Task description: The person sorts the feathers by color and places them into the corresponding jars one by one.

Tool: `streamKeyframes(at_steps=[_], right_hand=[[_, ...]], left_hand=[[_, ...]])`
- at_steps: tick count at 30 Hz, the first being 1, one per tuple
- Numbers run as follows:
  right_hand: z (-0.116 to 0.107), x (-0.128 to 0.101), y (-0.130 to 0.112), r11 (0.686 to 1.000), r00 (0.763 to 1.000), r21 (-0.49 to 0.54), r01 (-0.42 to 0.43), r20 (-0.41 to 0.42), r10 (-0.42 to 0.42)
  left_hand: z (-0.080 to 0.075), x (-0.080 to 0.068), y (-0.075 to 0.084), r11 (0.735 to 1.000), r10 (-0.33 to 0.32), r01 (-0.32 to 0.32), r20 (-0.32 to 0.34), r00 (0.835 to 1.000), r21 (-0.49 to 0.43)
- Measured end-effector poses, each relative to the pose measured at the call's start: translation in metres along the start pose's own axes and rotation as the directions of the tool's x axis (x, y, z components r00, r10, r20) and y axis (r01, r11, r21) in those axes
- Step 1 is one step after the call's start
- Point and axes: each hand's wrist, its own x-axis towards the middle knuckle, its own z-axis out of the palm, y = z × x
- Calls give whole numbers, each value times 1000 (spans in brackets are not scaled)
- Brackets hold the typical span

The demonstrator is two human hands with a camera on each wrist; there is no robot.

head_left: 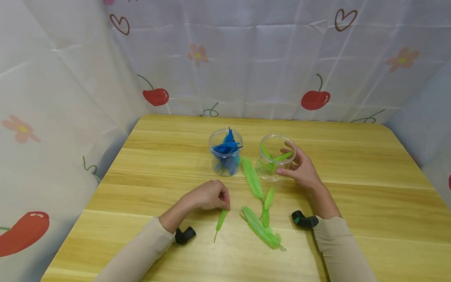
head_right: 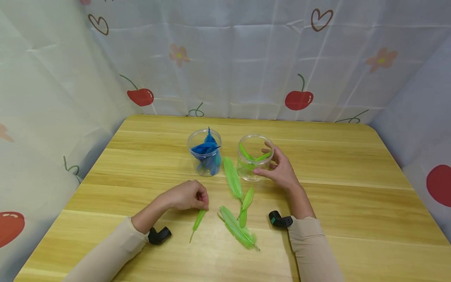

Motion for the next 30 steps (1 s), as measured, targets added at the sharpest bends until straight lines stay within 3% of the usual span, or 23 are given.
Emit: streamKeyframes(at_steps=[17,22,30], right_hand=[[0,0,-1,1000,1000,-8,0,0,0],[0,0,-1,1000,1000,-7,4,0,-4],[0,-1,-1,1000,1000,-10,4,4,-4]], left_hand=[[-8,-12,16,989,103,-109,-60,993,-103],[-10,-13,19,977,142,-155,-101,985,-146],[-11,-14,22,953,144,-194,-214,966,-233]])
